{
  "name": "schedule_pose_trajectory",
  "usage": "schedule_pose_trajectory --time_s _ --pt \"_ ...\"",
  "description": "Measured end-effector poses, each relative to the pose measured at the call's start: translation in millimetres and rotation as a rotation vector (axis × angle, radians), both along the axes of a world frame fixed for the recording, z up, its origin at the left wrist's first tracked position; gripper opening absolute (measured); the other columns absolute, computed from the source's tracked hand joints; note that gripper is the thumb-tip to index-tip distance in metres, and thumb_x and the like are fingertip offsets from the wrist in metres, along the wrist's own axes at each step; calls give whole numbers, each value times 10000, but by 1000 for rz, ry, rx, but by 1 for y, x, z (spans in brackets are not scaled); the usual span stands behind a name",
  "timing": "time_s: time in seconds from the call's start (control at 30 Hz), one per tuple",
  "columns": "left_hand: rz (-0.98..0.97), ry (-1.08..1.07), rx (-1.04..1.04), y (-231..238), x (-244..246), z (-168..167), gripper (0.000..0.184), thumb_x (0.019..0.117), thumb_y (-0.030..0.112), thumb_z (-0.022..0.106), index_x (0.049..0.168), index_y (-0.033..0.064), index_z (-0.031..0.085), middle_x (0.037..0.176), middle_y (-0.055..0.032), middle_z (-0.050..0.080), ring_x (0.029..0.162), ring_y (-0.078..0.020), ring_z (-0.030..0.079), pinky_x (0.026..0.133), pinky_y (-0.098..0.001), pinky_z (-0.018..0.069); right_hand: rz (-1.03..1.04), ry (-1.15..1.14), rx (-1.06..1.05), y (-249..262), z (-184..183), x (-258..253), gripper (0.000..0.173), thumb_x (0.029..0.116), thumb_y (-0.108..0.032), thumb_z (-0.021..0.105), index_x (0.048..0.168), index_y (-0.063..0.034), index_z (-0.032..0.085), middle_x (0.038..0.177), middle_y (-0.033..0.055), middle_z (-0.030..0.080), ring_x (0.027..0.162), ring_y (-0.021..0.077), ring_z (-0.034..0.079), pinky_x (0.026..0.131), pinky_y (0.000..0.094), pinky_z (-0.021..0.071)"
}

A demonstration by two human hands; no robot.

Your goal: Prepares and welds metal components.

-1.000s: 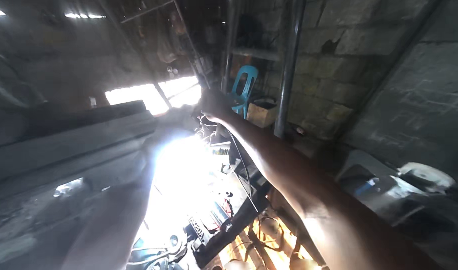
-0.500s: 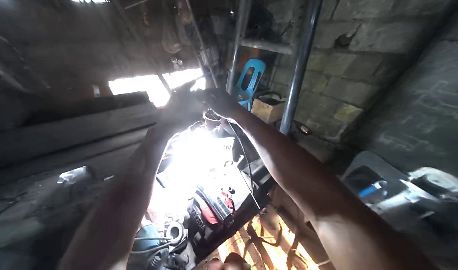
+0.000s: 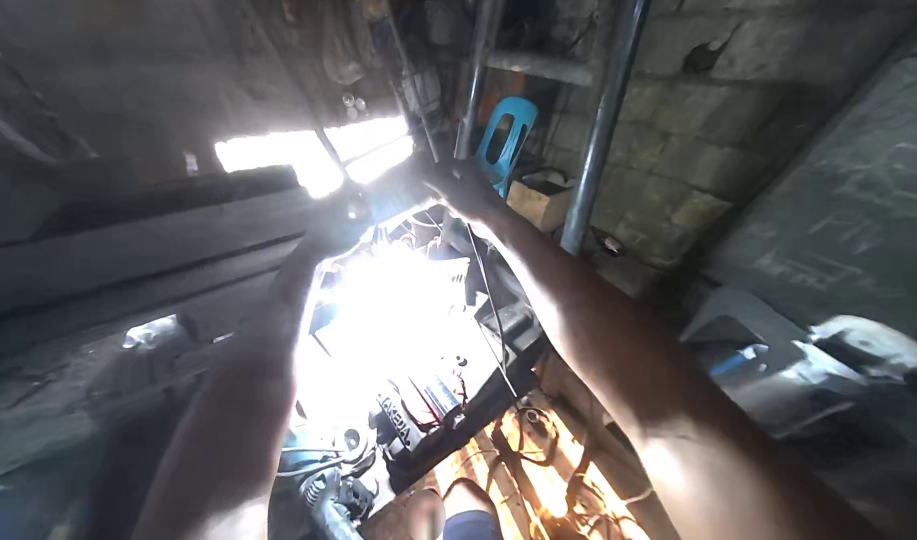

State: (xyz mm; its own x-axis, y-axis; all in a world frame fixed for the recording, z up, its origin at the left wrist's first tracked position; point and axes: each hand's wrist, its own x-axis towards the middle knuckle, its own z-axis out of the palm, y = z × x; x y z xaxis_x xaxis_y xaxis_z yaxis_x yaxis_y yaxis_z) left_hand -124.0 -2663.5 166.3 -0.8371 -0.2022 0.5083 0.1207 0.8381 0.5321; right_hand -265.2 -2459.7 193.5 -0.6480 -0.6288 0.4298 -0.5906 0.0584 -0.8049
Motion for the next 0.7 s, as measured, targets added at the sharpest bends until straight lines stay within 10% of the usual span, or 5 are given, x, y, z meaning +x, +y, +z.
schedule_pose_trajectory --time_s 0.3,0.57,0.7 --pt "-139 27 -56 10 -24 12 218 900 186 784 1089 94 728 989 -34 734 899 -99 694 857 -349 576 -4 -163 -126 22 -5 -15 307 1010 -383 647 889 -101 648 712 8 551 529 100 470 490 283 430" --pt "2 -204 -223 43 -36 36 231 1012 175 623 1138 -16 651 1056 -194 682 1015 -320 670 923 -548 518 -50 -305 -229 37 -12 -25 278 1043 -346 608 1090 -78 668 786 46 611 551 118 543 494 277 492" --pt "-173 300 -448 -77 -94 -70 327 1086 406 469 1190 181 682 1059 -24 707 931 -102 683 811 -337 579 -154 -339 -216 54 -24 -33 395 1024 -444 621 1080 -58 675 838 86 675 630 160 640 567 327 570"
